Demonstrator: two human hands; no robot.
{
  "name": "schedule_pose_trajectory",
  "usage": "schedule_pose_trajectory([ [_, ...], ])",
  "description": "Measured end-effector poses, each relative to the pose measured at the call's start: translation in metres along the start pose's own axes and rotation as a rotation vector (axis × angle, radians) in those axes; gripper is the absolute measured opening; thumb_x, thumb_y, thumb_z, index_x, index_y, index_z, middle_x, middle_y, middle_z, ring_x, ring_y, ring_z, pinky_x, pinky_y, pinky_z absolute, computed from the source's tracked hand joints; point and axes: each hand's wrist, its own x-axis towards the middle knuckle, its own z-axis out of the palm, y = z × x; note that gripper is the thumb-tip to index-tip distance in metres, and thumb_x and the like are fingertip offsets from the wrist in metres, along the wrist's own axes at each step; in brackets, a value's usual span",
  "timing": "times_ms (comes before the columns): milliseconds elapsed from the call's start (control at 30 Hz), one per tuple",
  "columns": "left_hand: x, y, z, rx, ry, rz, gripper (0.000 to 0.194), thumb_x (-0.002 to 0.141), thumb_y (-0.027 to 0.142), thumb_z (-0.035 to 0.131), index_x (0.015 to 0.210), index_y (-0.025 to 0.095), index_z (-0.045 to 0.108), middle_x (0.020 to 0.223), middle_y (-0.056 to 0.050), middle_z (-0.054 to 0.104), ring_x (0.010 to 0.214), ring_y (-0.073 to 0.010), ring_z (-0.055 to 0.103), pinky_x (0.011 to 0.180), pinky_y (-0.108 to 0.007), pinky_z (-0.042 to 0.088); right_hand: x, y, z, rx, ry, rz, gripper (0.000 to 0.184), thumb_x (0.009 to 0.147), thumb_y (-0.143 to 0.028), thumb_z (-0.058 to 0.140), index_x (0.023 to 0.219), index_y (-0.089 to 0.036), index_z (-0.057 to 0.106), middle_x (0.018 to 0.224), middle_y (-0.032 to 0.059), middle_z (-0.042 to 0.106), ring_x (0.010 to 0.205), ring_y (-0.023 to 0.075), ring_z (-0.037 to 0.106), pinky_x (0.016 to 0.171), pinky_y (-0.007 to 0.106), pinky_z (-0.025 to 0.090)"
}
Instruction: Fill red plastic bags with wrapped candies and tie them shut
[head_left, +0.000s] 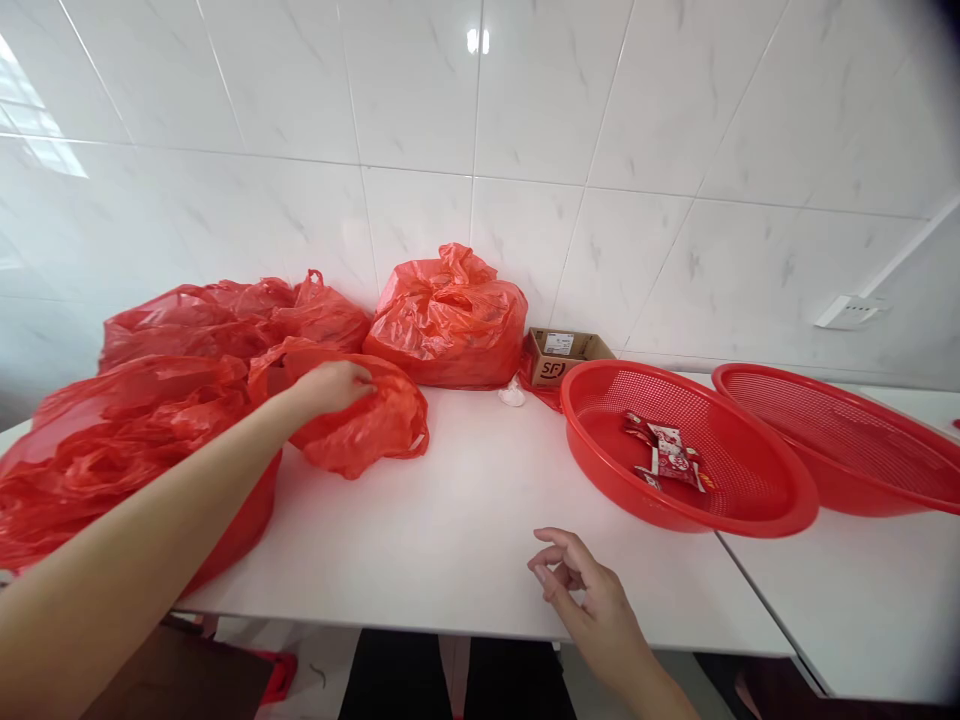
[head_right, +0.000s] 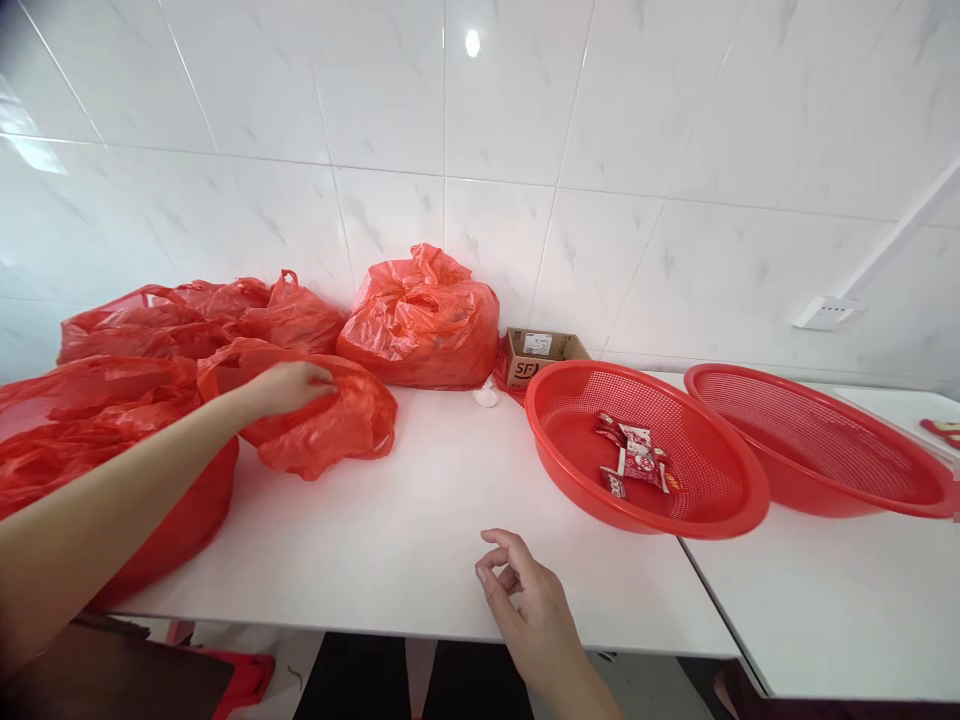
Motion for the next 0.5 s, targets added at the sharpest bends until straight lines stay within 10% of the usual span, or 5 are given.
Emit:
schedule_pose_trajectory([
  [300, -0.012, 0.031, -0.037, -0.378, 0.679, -0.036, 0.037, 0.089, 0.037, 0.050, 0.061, 0.020, 0.032, 0.058, 0.005, 0.031, 0.059, -0.0097, 0.029, 0.056, -0.027, 0.022, 0.001, -0.004, 0.000, 0.030, -0.012, 0.040, 0.034, 0.095, -0.048, 0.045, 0.117, -0.024, 0.055, 0.092, 0.0055, 0.066, 0.070, 0.0149, 0.059, 0.054, 0.024, 0.047],
  [500, -0.016, 0.055, -0.011, -0.784, 0.538, 0.004, 0.032, 0.087, 0.041, 0.050, 0.067, 0.021, 0.036, 0.061, 0.006, 0.033, 0.056, -0.0090, 0.030, 0.053, -0.024, 0.027, 0.005, -0.012, 0.000, 0.012, 0.015, -0.010, 0.032, 0.096, -0.046, 0.046, 0.116, -0.023, 0.056, 0.090, 0.0055, 0.067, 0.069, 0.0146, 0.060, 0.056, 0.025, 0.050],
])
